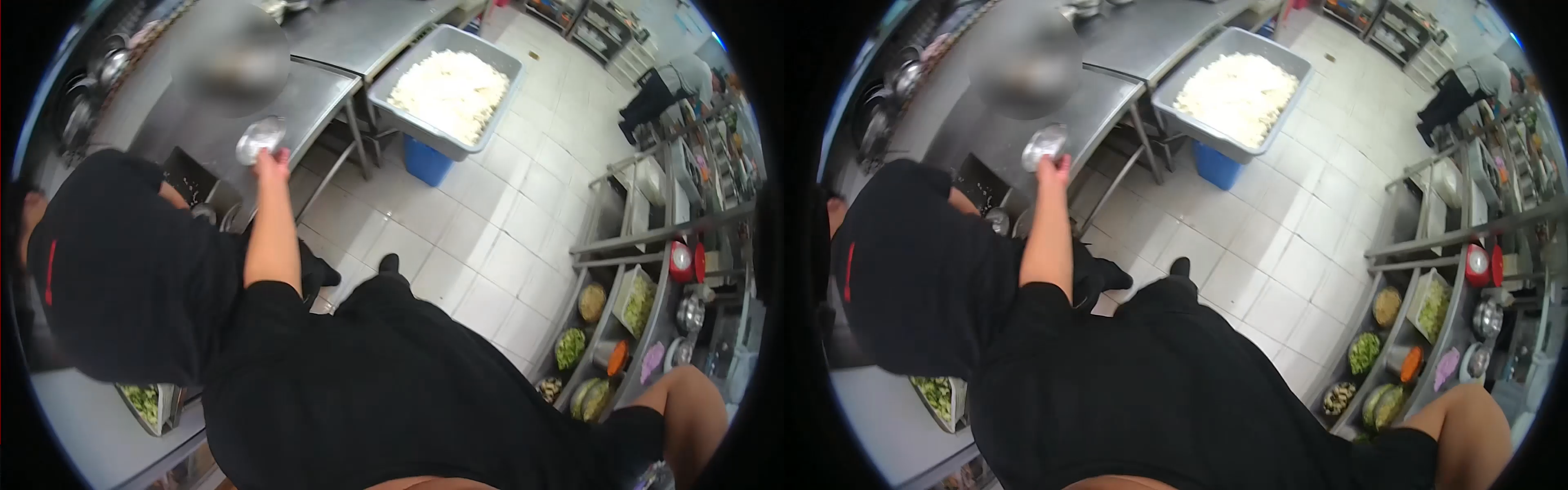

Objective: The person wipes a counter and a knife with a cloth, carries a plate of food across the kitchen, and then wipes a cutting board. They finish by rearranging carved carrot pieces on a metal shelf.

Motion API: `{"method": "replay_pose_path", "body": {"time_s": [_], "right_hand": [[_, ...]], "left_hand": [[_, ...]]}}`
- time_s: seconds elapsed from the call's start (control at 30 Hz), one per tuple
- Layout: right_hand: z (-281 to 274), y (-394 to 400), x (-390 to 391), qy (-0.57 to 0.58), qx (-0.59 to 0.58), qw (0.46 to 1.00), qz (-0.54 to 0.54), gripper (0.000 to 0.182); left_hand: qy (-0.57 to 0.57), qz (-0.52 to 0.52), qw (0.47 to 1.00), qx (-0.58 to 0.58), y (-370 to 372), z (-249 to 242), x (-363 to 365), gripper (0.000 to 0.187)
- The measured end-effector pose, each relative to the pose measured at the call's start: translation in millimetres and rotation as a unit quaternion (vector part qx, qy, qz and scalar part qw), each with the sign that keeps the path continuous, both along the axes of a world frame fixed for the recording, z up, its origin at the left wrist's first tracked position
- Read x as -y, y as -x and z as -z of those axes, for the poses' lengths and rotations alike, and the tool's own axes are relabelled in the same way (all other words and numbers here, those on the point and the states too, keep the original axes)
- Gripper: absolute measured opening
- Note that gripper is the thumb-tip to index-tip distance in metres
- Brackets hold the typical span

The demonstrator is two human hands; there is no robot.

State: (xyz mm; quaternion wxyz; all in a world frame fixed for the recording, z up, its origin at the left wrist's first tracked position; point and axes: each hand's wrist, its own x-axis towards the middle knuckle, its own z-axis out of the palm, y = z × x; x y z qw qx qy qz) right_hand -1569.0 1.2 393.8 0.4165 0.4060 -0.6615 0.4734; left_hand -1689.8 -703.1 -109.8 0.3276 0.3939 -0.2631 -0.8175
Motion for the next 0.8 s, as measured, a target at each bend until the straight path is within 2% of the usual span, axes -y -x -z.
{"method": "replay_pose_path", "body": {"time_s": [0.07,0.13,0.17,0.2,0.23,0.27,0.3,0.33,0.37,0.4,0.43,0.47,0.53,0.57,0.6,0.67,0.7,0.73,0.77,0.8], "right_hand": [[-17,18,12,-0.021,-0.003,1.000,0.021,0.048],[-26,29,15,-0.028,-0.013,0.998,0.054,0.048],[-29,25,17,-0.028,-0.018,0.996,0.080,0.049],[-32,18,14,-0.028,-0.028,0.993,0.113,0.049],[-37,5,11,-0.032,-0.038,0.988,0.150,0.049],[-42,-8,12,-0.036,-0.045,0.981,0.186,0.049],[-45,-24,12,-0.040,-0.052,0.973,0.223,0.050],[-47,-41,12,-0.044,-0.055,0.963,0.261,0.050],[-47,-60,13,-0.046,-0.055,0.952,0.299,0.050],[-48,-82,14,-0.047,-0.060,0.938,0.338,0.051],[-47,-107,18,-0.048,-0.065,0.922,0.379,0.051],[-46,-132,21,-0.049,-0.068,0.904,0.420,0.051],[-48,-186,37,-0.061,-0.072,0.862,0.499,0.052],[-51,-211,45,-0.071,-0.074,0.840,0.533,0.052],[-54,-233,55,-0.079,-0.076,0.821,0.561,0.052],[-63,-270,69,-0.096,-0.084,0.787,0.604,0.053],[-66,-286,72,-0.104,-0.091,0.773,0.619,0.053],[-63,-300,75,-0.111,-0.099,0.762,0.630,0.054],[-60,-315,76,-0.115,-0.105,0.753,0.640,0.054],[-58,-331,76,-0.116,-0.110,0.743,0.650,0.054]], "left_hand": [[-0.021,-0.007,0.999,-0.027,20,40,66,0.058],[-0.014,-0.073,0.996,0.050,23,15,81,0.057],[0.161,0.089,0.982,0.053,18,77,147,0.057],[0.372,0.167,0.865,0.294,18,85,186,0.061],[0.553,0.217,0.641,0.486,17,92,200,0.065],[0.552,0.215,0.748,0.301,12,83,204,0.066],[0.491,0.138,0.823,0.250,16,73,204,0.070],[0.553,0.100,0.736,0.377,14,59,194,0.074],[0.405,0.058,0.874,0.261,17,35,179,0.077],[0.224,0.021,0.965,0.138,27,17,166,0.080],[0.052,-0.057,0.996,0.035,41,16,177,0.078],[0.016,0.013,0.999,0.025,45,9,167,0.073],[0.049,0.022,0.998,-0.034,69,4,138,0.064],[0.084,-0.023,0.996,-0.015,80,-25,79,0.059],[0.137,0.014,0.990,0.015,99,-25,50,0.054],[0.229,0.177,0.955,0.059,132,-26,-23,0.048],[0.241,0.286,0.928,0.012,143,-19,-73,0.045],[0.250,0.385,0.888,-0.034,150,-6,-126,0.042],[0.271,0.462,0.842,-0.058,118,-34,-219,0.035],[0.251,0.567,0.783,-0.049,106,-35,-280,0.027]]}}
